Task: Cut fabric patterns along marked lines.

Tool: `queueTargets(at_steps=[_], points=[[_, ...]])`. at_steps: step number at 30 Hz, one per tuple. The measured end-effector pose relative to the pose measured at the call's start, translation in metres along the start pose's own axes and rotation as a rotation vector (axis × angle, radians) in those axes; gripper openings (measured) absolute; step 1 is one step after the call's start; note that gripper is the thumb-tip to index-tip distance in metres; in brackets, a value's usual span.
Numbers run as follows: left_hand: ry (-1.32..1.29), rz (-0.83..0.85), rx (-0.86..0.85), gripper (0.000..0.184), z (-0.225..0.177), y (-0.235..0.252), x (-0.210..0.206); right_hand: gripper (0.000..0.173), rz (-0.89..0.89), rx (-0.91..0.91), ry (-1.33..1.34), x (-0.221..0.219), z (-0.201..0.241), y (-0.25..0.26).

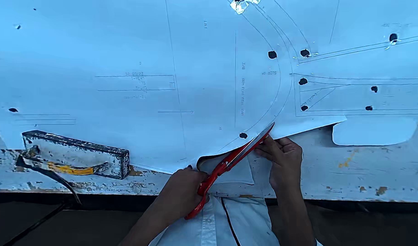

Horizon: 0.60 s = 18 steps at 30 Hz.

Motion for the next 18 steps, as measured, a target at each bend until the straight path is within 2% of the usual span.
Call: queueTargets(at_steps=[6, 14, 18], points=[[0.022, 0.055, 0.014, 0.019, -0.011, -0.001, 0.0, 0.005, 0.008, -0.009, 0.032, 0.001, -0.001, 0.001], [0.008, -0.024, -0.003, 0.015, -0.01, 0.001, 0.0, 0.007, -0.025, -0.027, 0.083, 0.004, -0.005, 0.007], [-0.017, 0.014, 0.012, 0.013, -0.008, 0.002, 0.001, 0.008, -0.015, -0.024, 0.078, 0.003, -0.006, 0.007]])
Point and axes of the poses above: each hand's wrist, its own y-axis towards the middle knuckle, its own x-axis out of the back of the hand, z = x × y, the point moved 9 cm from there along y, towards the middle knuckle, and after that the axes turned 8 degrees about y, right-handed, at the moved point
